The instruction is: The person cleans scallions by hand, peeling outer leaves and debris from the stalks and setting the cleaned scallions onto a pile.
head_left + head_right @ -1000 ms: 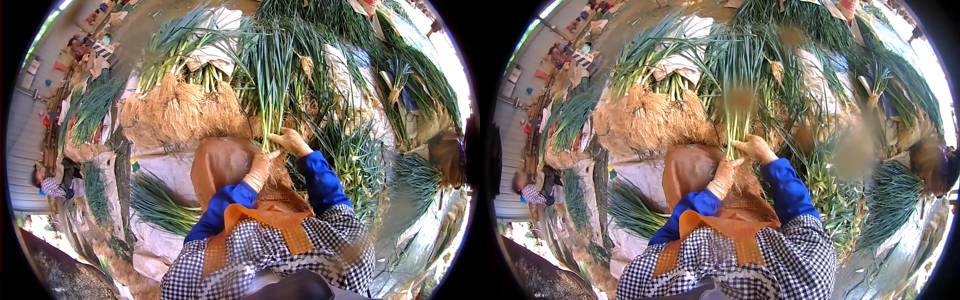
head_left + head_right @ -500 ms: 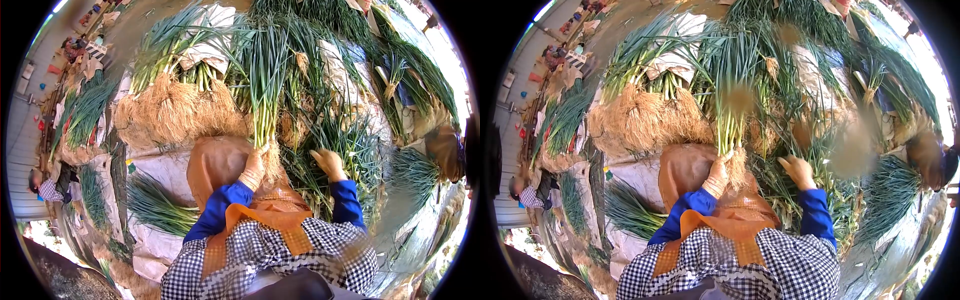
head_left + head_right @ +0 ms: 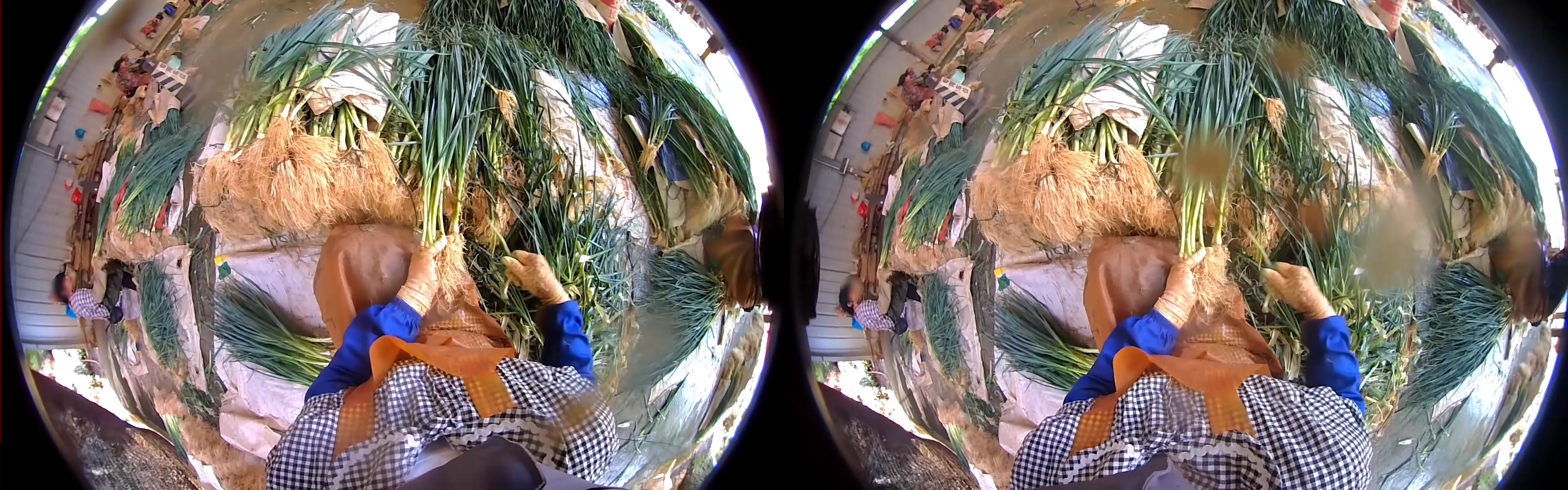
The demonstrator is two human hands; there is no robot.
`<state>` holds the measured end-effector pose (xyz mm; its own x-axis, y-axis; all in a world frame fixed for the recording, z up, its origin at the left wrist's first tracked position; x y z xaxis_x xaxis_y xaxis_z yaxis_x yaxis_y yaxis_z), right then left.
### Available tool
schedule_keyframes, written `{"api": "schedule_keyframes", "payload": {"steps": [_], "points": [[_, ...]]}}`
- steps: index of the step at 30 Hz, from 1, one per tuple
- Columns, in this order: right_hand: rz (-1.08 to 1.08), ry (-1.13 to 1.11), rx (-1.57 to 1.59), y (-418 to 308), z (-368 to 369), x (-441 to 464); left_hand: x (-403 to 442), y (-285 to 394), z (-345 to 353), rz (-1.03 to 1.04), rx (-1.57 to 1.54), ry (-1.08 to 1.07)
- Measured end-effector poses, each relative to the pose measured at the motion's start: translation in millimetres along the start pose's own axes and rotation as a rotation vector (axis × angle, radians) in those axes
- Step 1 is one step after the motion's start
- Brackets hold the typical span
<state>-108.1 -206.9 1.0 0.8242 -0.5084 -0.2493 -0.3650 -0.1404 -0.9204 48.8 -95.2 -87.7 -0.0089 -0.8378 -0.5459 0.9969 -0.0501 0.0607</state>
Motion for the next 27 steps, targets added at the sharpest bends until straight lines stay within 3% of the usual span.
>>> {"api": "schedule_keyframes", "payload": {"steps": [1,3,4,5,6,7,8,9,12,13,15,16,17,19,22,24,25,26,27], "points": [[0.219,-0.102,-0.396,21.3,-20.0,-4.4,0.7,-4.2,6.0,-0.067,-0.062,-0.07],[0.103,-0.041,-1.027,20.2,-36.1,10.9,-6.9,-7.3,26.3,-0.127,-0.064,-0.085],[-0.22,0.256,-0.641,-0.9,-31.2,23.9,-11.2,0.8,35.3,-0.046,-0.015,-0.036],[-0.056,0.228,-0.535,-19.7,-19.8,44.4,-18.5,2.7,32.4,0.03,0.021,0.031],[-0.093,0.19,-0.036,-57.8,3.0,50.7,-23.4,5.5,27.7,0.11,0.067,0.045],[-0.073,0.052,0.216,-63.6,28.9,70.7,-27.8,5.8,28.5,0.113,0.074,0.046],[-0.038,-0.02,0.338,-53.7,49.1,92.6,-34.9,4.0,38.9,0.093,0.062,-0.062],[-0.165,-0.092,0.32,-62.6,59.2,102.7,-43.9,1.7,52.0,0.073,0.049,-0.168],[-0.074,0.026,0.684,-40.2,87.5,121.6,-41.0,10.7,30.2,0.103,0.081,0.016],[-0.14,0.182,0.539,-27.5,82.3,129.7,-36.7,8.2,14.8,0.076,0.126,0.082],[-0.615,0.502,-0.443,-48.5,71.4,115.6,-37.0,3.7,19.5,0.106,0.259,0.159],[-0.471,0.41,-0.827,-39.9,80.3,115.9,-34.0,-0.6,10.9,0.097,0.29,0.183],[-0.309,0.406,-0.693,-52.4,71.1,103.4,-35.1,-1.5,11.2,0.092,0.323,0.204],[-0.467,0.351,-0.493,-59.6,67.1,75.9,-35.6,6.3,16.0,0.116,0.206,0.189],[-0.097,0.013,0.132,-34.7,56.6,12.2,-25.2,11.3,7.2,0.041,0.166,0.101],[0.049,0.069,0.233,-10.3,13.0,-20.4,-16.0,11.7,-4.9,0.03,0.15,0.049],[0.208,-0.041,-0.02,8.7,-8.2,-31.7,-19.1,13.4,6.9,0.045,0.13,0.058],[0.309,-0.46,-0.78,49.0,-15.5,-29.9,-23.0,12.5,21.0,0.061,0.105,0.065],[0.273,-0.565,-1.003,96.2,-15.5,-24.2,-33.9,9.8,32.7,0.009,0.113,0.089]]}}
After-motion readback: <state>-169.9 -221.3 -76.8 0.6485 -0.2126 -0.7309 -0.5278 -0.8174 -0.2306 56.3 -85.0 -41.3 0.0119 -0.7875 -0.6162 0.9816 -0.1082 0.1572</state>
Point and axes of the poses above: each hand's wrist, its own x-axis towards the middle knuckle, its own z-axis out of the palm, y = z × x, the point moved 8 cm from there along x, towards the middle knuckle, and after that the axes turned 13 degrees about -z, right-handed, at the moved point
